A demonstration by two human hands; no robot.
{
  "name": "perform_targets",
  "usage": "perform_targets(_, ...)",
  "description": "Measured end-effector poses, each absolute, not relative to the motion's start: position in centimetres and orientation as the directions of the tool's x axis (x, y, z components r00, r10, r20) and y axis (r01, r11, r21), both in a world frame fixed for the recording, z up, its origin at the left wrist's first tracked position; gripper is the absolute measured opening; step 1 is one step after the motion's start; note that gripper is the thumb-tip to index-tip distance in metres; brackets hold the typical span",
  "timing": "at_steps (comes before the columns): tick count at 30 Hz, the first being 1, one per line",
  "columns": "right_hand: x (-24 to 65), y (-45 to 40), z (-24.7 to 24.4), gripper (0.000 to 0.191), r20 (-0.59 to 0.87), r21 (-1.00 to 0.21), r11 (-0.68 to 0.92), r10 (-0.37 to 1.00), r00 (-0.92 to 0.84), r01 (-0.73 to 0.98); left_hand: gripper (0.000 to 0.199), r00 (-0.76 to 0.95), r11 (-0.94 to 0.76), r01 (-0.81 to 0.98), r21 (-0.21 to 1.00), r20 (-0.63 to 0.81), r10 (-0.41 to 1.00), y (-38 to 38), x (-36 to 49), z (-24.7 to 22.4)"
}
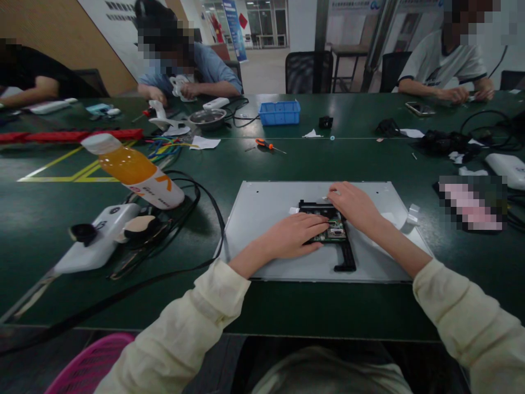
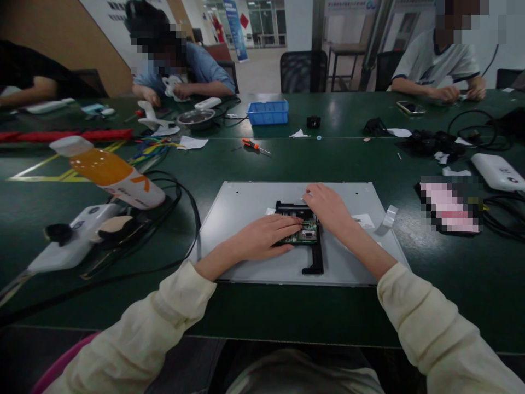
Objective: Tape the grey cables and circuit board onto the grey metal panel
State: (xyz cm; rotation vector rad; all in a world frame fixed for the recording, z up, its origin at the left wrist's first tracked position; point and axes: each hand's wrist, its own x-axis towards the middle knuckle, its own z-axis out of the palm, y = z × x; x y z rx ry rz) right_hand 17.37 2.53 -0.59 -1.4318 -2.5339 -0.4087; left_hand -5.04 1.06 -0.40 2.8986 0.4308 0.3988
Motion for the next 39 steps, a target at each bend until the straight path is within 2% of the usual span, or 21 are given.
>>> perform_targets(6,17.4,2.7,-0.7,0.021,0.223,0.127,0.537,0.804,-0.552,0.834,0.040,0.916,-0.938,0.261,0.227,0.249,0.315,1.0,-5.0,-0.5)
perform_targets(18,17.8,3.0,-1.6,0.024,0.221,-0.204,0.529,0.845,-0.487,0.824,0.040,0.922,-0.937,0.279,0.209,0.216,0.322,1.1,-5.0,-0.3)
perform_targets(20,17.9,2.9,-1.6,0.027,0.236,-0.211,0.524,0.847,-0.477,0.825,0.040,0.921,-0.937,0.280,0.210,0.216,0.324,1.1,-4.9,-0.3)
perform_targets(26,17.5,2.6,-1.0,0.028,0.238,-0.136,0.501,0.854,-0.463,0.855,0.041,0.921,-0.939,0.280,0.199,0.221,0.321,1.1,-4.9,-0.3)
perform_targets(32,17.4,2.7,-1.3,0.027,0.199,-0.180,0.471,0.877,-0.438,0.863,0.041,0.921,-0.949,0.255,0.187,0.250,0.298,1.2,-4.9,-0.6)
perform_targets(39,17.4,2.6,-2.1,0.027,0.241,-0.225,0.455,0.883,-0.403,0.862,0.041,0.930,-0.955,0.258,0.148,0.230,0.287,1.2,-5.0,-0.6)
